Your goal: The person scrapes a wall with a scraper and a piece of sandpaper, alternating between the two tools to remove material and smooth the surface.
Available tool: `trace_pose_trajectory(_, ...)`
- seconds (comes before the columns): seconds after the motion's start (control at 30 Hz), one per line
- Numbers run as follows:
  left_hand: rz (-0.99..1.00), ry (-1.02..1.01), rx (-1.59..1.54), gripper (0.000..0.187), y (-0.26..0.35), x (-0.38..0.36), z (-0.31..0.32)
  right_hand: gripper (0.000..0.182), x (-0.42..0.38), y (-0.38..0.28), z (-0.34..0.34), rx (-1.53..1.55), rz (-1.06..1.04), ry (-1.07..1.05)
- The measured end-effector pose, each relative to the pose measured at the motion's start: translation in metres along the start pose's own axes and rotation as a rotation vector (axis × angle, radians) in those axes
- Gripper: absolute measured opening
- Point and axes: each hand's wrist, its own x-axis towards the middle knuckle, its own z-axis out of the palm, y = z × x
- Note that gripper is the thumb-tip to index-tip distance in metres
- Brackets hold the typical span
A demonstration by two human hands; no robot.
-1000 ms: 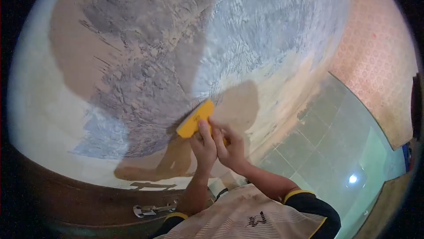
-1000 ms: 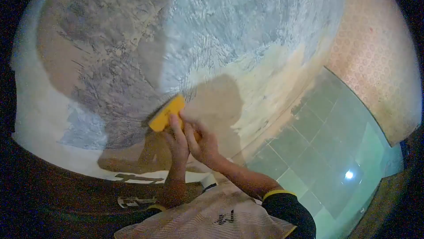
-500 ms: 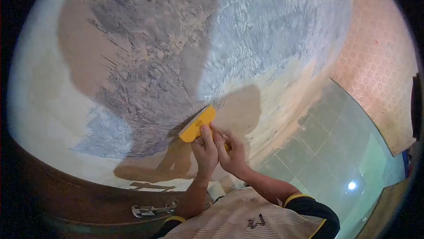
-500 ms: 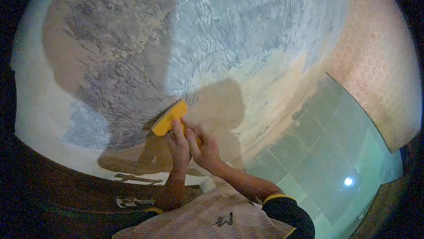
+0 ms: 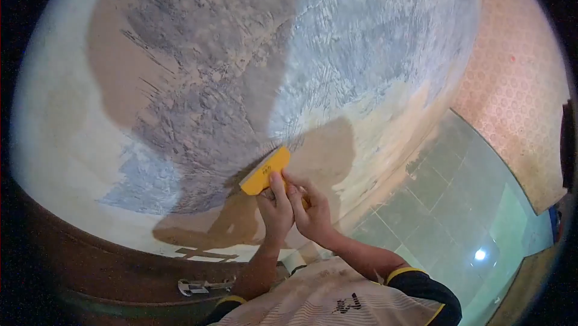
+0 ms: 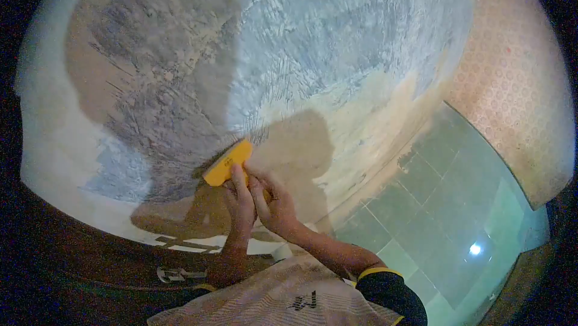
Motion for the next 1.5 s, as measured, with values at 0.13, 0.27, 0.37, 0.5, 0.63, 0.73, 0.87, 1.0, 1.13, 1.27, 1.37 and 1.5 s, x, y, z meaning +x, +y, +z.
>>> trace_pose_trajectory(0.13,0.029,0.029,0.146,0.031,-0.02,0.015,-0.007,0.03,0.013,-0.004,0.004,0.042,0.048,0.0)
trace_pose_trajectory(0.27,-0.001,-0.011,-0.001,0.032,-0.01,-0.004,-0.008,0.03,-0.001,0.007,0.0,-0.022,-0.118,-0.02)
trace_pose_trajectory(0.37,0.649,0.097,0.88,0.033,-0.041,0.01,-0.02,0.03,0.008,0.015,0.004,0.0,0.009,0.004)
trace_pose_trajectory(0.5,0.001,0.021,0.141,0.035,-0.004,0.005,-0.005,0.03,0.009,0.003,0.005,0.023,-0.019,0.012)
trace_pose_trajectory(0.63,-0.01,0.046,0.003,0.036,-0.007,0.006,-0.001,0.03,0.011,0.006,0.002,0.014,-0.045,0.0)
trace_pose_trajectory(0.73,-0.018,0.019,0.057,0.036,-0.013,0.003,-0.004,0.031,0.008,0.003,-0.001,-0.037,-0.015,-0.02)
trace_pose_trajectory(0.87,-0.138,-0.023,0.091,0.052,-0.009,-0.005,-0.006,0.031,0.005,0.016,-0.003,-0.035,-0.083,-0.021)
trace_pose_trajectory(1.0,-0.094,-0.006,-0.027,0.033,0.003,0.001,0.003,0.031,0.01,0.005,-0.003,0.048,0.01,-0.025)
trace_pose_trajectory(1.13,-0.06,0.073,-0.027,0.032,-0.012,-0.01,-0.001,0.03,0.002,0.009,-0.009,0.005,0.052,-0.116)
trace_pose_trajectory(1.27,-0.027,0.078,-0.03,0.032,-0.009,-0.009,0.0,0.03,0.0,0.016,-0.003,-0.014,-0.015,-0.077)
trace_pose_trajectory(1.37,-0.019,0.134,0.023,0.031,-0.013,-0.009,-0.005,0.028,-0.005,0.011,0.002,0.01,-0.014,-0.052)
trace_pose_trajectory(1.5,-0.093,0.069,0.004,0.03,-0.006,-0.002,-0.009,0.029,0.001,0.017,0.009,0.11,0.003,-0.038)
